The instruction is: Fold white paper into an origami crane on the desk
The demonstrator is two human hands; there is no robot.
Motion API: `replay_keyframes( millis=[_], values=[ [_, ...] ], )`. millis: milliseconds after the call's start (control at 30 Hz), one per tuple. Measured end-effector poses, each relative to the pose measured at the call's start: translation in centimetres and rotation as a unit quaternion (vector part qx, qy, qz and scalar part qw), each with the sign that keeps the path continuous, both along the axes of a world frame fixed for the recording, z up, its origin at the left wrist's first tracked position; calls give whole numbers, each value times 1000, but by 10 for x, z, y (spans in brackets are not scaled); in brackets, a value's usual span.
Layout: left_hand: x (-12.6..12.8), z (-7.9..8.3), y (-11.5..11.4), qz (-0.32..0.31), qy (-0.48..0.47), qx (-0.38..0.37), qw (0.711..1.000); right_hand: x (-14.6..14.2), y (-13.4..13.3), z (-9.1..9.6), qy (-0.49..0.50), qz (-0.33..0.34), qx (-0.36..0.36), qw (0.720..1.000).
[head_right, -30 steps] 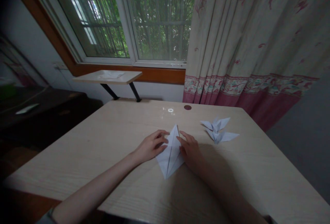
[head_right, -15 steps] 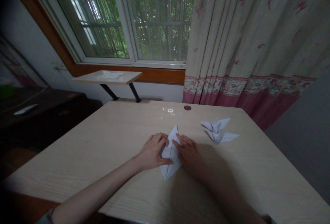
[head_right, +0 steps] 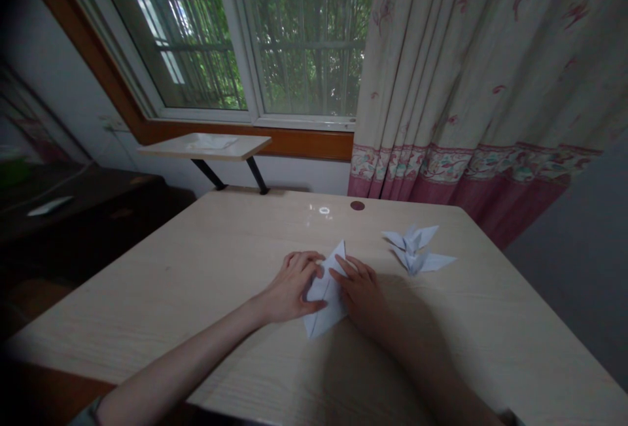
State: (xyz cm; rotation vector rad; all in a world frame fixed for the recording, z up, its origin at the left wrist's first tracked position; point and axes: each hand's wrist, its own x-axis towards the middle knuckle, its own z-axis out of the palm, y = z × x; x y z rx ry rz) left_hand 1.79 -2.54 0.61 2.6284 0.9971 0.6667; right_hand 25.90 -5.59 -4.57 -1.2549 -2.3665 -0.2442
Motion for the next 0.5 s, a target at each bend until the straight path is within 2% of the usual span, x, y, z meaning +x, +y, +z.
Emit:
replay_keyframes(
  millis=[233,500],
  values=[
    [-4,3,1,-28,-21,29,999,4,2,1,37,33,-24,998],
    [-11,3,8,-48,-34,52,997,2,-4,8,41,6,-63,997]
  ],
)
